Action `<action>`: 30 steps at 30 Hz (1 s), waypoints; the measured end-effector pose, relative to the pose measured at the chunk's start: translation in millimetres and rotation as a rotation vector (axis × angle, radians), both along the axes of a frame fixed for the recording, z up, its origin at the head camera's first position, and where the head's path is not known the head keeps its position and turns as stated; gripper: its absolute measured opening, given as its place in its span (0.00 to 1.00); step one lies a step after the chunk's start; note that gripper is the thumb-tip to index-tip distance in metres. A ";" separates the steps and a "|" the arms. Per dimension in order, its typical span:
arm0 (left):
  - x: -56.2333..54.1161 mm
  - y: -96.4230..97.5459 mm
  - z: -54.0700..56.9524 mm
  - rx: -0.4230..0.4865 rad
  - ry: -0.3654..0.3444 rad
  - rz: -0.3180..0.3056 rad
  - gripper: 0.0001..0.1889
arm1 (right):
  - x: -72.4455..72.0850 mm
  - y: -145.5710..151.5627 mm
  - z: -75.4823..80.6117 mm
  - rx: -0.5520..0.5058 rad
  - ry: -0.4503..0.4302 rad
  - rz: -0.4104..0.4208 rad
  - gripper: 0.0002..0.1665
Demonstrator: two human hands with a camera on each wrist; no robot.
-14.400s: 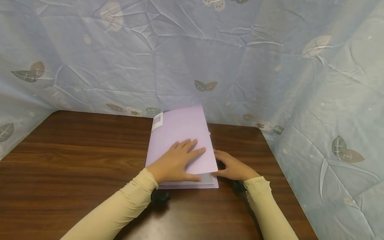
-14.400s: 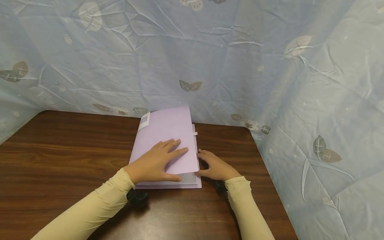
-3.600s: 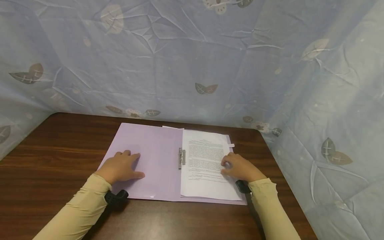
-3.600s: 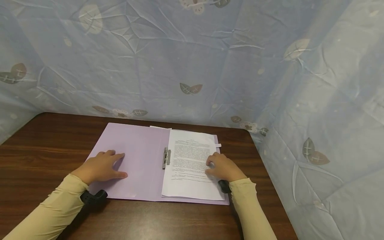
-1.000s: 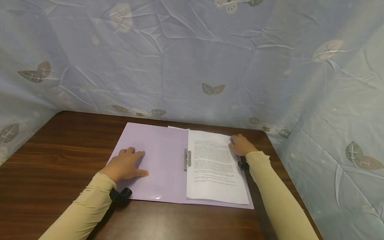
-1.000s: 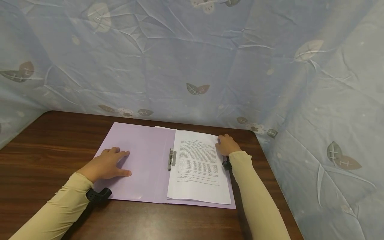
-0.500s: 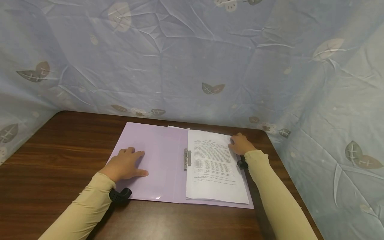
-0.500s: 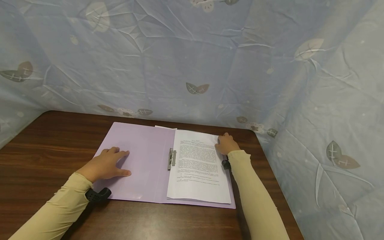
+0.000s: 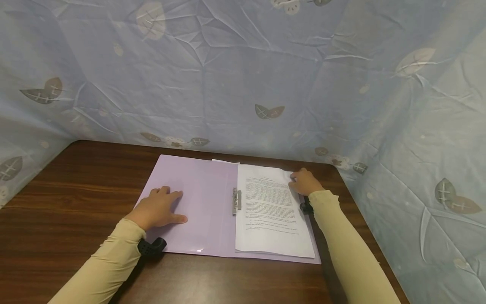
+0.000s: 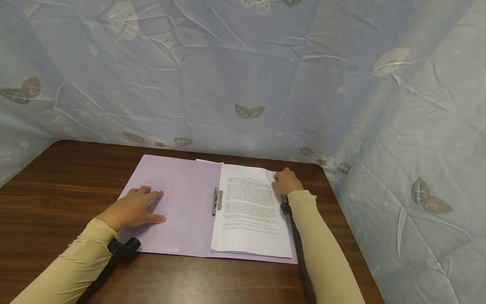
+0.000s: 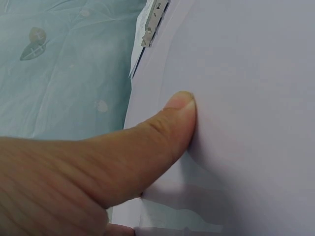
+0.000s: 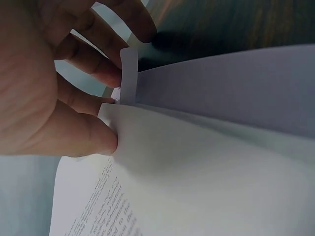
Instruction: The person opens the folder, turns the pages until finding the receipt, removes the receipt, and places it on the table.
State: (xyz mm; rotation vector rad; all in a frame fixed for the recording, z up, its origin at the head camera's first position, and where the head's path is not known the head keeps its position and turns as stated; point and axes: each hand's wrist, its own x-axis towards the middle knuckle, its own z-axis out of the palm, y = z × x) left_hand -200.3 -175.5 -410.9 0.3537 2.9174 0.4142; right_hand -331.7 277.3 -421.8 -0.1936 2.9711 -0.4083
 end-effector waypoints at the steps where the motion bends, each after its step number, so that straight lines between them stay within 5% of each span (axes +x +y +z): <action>1: -0.2 -0.2 -0.6 0.000 0.001 -0.001 0.46 | -0.1 -0.1 -0.1 -0.001 0.000 -0.002 0.27; 30: 1.4 0.7 1.8 0.005 -0.001 0.005 0.46 | 6.4 -7.7 9.3 0.012 -0.028 -0.054 0.25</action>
